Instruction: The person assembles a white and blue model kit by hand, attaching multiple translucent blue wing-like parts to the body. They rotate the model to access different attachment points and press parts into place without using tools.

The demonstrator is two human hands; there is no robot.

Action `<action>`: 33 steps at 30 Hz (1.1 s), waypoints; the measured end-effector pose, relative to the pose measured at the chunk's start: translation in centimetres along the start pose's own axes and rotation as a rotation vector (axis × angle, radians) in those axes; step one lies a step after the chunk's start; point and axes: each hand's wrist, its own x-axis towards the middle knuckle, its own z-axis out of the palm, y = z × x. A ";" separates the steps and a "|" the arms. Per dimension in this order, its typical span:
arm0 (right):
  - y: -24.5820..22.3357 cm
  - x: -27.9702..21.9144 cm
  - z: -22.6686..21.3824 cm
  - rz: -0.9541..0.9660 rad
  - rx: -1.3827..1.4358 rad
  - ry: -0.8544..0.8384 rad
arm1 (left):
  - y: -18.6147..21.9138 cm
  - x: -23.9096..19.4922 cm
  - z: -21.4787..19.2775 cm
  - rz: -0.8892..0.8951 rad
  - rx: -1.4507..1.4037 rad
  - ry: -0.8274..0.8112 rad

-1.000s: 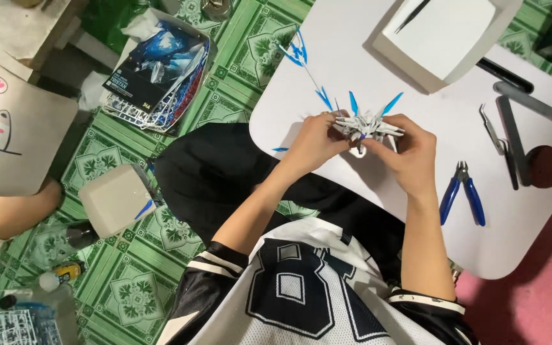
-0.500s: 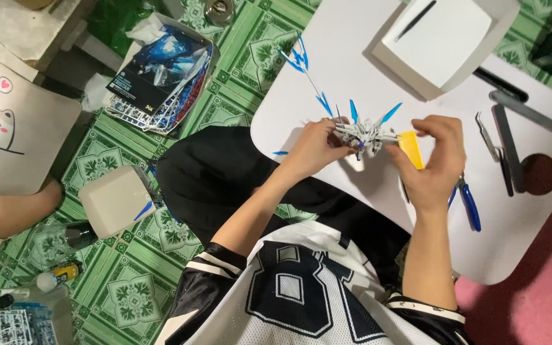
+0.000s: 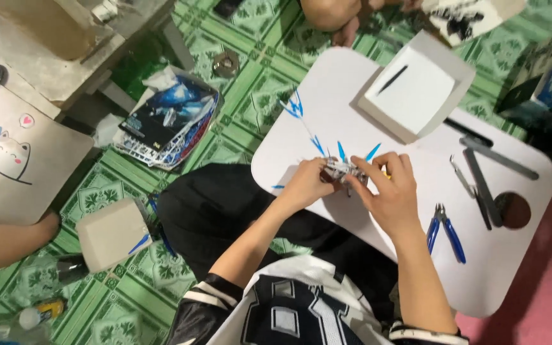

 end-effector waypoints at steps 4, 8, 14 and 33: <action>0.3 -0.3 0.2 0.048 0.074 -0.016 | 0.0 0.3 -0.4 0.005 -0.002 -0.003; -0.1 -0.9 -0.2 0.073 0.140 -0.059 | 0.4 -0.6 -0.3 0.026 0.014 -0.023; 0.0 -0.3 -0.3 0.052 0.171 -0.033 | 0.6 -0.9 -0.6 0.098 -0.044 -0.037; -1.0 -0.4 -1.4 0.113 0.129 -0.140 | -0.2 -2.5 -1.3 0.183 -0.363 0.029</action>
